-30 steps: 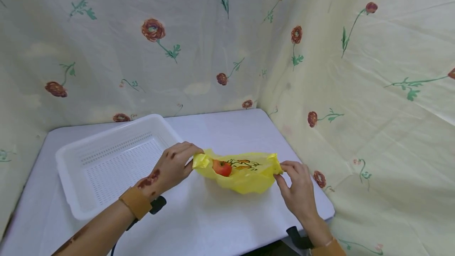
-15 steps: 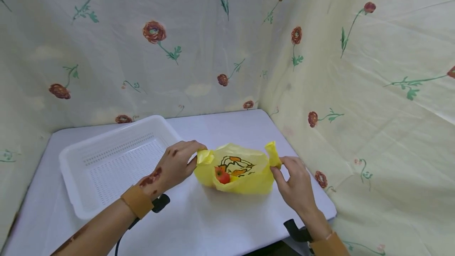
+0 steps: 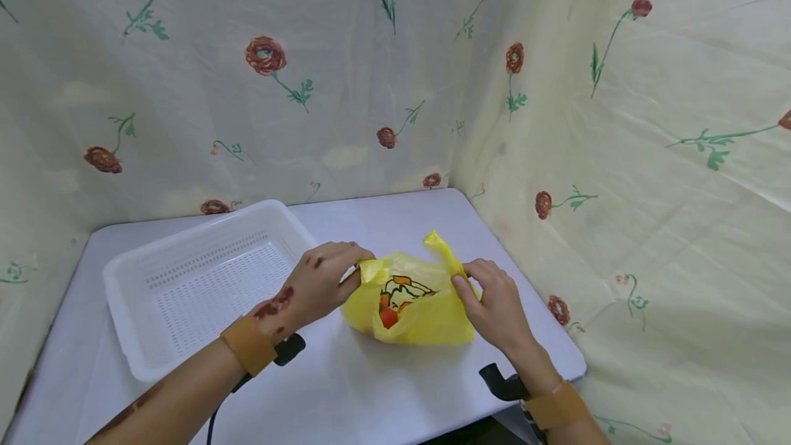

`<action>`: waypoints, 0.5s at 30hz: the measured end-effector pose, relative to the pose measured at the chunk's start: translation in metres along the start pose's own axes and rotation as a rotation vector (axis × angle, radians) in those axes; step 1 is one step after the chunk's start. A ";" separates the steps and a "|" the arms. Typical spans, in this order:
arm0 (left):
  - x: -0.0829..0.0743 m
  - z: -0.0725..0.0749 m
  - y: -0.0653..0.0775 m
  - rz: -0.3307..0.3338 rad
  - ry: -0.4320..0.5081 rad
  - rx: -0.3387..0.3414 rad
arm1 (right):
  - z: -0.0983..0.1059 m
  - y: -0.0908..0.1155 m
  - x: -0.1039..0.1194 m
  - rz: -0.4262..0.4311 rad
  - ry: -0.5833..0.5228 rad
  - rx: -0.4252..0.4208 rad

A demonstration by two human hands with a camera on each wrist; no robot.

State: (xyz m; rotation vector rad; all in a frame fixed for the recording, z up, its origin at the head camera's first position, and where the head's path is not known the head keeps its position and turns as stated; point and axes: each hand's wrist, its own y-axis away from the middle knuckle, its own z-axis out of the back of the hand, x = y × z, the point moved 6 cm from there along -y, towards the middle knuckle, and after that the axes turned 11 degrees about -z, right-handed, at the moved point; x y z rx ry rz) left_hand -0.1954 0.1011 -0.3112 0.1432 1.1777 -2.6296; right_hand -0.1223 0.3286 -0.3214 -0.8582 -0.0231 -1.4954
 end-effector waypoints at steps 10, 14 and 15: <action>-0.005 -0.006 -0.019 -0.054 -0.019 0.068 | -0.023 -0.020 0.013 -0.015 0.034 0.142; -0.008 -0.009 -0.025 -0.090 -0.047 0.095 | -0.031 -0.028 0.018 -0.026 0.042 0.193; -0.009 -0.010 -0.026 -0.102 -0.050 0.096 | -0.033 -0.030 0.020 -0.025 0.043 0.205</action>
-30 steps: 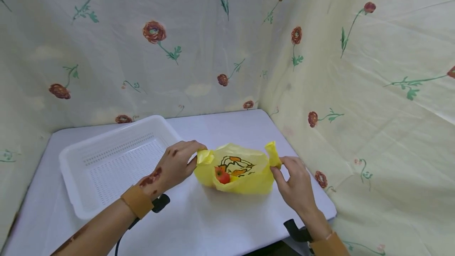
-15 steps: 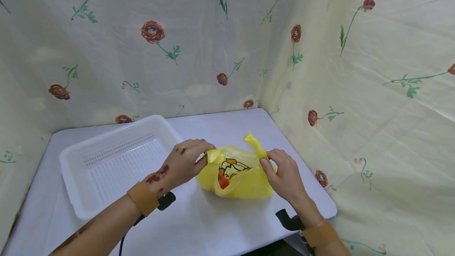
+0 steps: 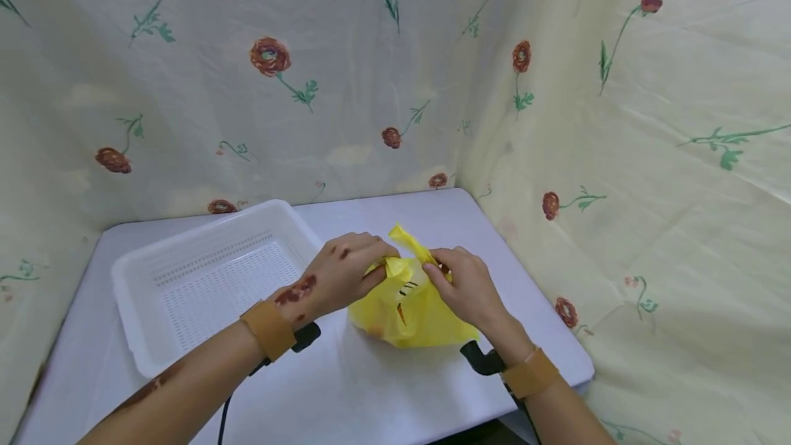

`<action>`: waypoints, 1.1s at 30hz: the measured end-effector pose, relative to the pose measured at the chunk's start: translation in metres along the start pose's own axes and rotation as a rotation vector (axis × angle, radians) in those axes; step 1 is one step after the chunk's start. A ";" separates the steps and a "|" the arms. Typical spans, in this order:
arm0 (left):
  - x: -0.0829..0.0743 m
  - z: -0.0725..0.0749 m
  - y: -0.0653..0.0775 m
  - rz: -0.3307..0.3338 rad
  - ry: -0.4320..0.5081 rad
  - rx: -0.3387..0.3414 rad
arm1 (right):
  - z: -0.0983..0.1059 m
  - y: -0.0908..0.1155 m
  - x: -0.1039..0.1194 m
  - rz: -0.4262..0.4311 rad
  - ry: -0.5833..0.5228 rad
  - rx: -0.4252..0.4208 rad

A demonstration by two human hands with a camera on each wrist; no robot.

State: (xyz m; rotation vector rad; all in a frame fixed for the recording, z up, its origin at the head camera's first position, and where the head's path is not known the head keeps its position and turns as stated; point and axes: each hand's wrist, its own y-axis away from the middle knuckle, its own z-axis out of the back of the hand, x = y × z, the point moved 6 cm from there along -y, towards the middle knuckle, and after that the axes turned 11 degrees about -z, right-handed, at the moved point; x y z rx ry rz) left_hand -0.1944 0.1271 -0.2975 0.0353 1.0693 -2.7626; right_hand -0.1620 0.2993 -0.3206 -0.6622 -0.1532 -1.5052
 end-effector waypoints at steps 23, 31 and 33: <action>-0.002 -0.019 -0.019 -0.063 -0.027 0.015 | -0.032 -0.014 0.012 0.080 -0.099 0.323; -0.001 -0.020 -0.020 -0.069 -0.022 0.012 | -0.036 -0.007 0.008 0.107 -0.240 0.474; -0.001 -0.020 -0.021 -0.069 -0.005 0.007 | -0.038 -0.007 0.008 0.096 -0.274 0.496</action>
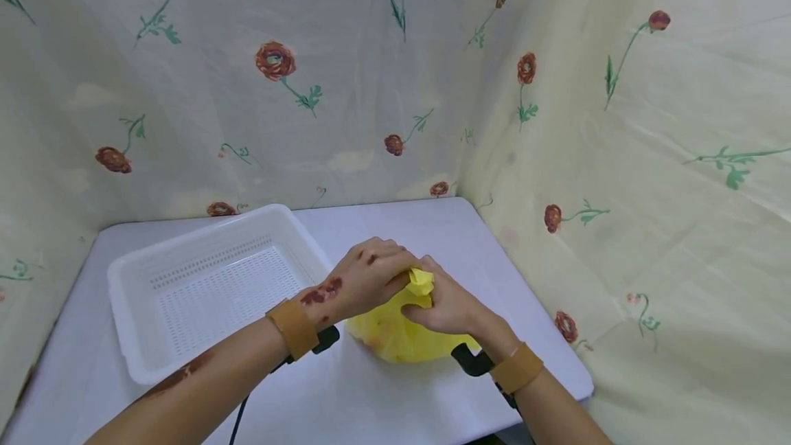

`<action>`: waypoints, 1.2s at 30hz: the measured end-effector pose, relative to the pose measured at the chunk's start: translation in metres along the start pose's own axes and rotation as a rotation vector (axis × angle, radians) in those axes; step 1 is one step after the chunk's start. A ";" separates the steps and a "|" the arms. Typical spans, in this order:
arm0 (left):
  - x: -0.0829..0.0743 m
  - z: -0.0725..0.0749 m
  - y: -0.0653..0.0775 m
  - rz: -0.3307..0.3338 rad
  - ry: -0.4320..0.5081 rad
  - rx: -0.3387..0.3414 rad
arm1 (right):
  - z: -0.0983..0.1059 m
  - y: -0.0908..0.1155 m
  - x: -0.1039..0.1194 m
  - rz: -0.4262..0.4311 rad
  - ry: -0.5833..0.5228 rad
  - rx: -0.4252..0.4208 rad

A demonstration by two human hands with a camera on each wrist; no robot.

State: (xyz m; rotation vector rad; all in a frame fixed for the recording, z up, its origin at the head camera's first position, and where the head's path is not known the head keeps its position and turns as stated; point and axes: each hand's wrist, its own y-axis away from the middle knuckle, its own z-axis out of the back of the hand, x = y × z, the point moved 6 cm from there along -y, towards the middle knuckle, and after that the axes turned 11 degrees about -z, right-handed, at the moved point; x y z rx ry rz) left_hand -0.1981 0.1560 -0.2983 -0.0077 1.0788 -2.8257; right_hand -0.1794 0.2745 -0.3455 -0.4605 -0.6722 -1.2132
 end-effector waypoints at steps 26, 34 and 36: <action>0.004 0.002 0.002 0.006 0.025 -0.037 | -0.004 -0.005 -0.002 -0.030 -0.036 -0.153; 0.005 0.001 0.003 0.022 0.003 -0.009 | -0.004 -0.006 -0.002 -0.020 0.000 -0.196; 0.005 0.001 0.004 0.028 0.009 -0.002 | -0.004 -0.006 -0.001 -0.004 0.012 -0.204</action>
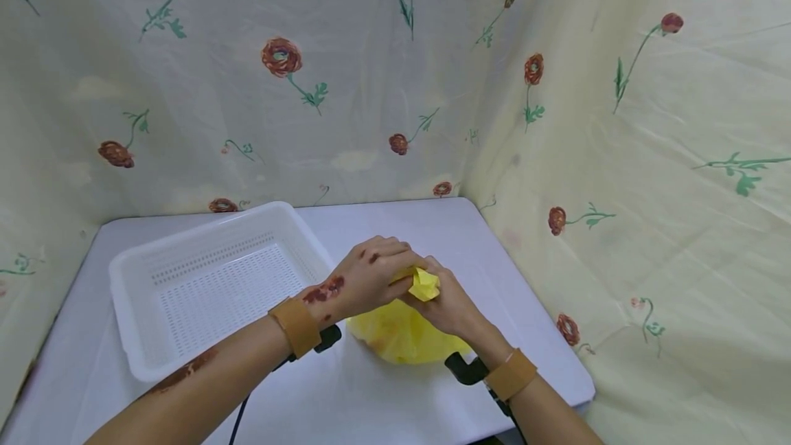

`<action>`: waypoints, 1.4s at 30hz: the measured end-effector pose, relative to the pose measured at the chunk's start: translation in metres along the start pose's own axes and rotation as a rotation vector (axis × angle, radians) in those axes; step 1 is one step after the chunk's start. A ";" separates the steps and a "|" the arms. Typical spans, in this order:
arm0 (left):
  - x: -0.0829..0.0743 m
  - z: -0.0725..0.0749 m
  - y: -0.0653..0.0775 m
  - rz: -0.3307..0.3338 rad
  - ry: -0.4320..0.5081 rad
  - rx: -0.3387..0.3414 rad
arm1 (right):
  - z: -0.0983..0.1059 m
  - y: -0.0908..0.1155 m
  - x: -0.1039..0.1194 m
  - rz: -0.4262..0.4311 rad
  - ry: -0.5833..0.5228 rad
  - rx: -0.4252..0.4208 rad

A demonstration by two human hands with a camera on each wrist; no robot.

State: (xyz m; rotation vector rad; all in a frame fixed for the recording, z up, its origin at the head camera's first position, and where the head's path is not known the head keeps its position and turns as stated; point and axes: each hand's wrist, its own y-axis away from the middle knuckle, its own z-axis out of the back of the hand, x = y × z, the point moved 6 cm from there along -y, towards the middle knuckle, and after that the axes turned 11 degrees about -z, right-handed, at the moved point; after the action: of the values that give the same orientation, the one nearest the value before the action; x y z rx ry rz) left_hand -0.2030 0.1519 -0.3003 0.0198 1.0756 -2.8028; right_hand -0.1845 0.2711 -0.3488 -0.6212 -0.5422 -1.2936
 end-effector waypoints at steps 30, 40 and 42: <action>0.026 0.015 0.060 0.145 -0.022 -0.064 | 0.002 -0.007 -0.001 0.033 0.035 -0.065; 0.036 0.001 0.084 0.291 0.006 -0.035 | 0.001 -0.007 -0.003 -0.030 -0.020 -0.046; 0.037 -0.002 0.086 0.319 0.019 -0.034 | 0.002 -0.004 0.006 -0.031 -0.033 -0.038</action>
State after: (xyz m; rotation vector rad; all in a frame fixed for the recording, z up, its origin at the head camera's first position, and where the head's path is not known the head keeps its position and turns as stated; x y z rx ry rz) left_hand -0.2284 0.0848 -0.3612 0.1975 1.0219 -2.5035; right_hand -0.1868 0.2674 -0.3426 -0.6686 -0.5579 -1.3275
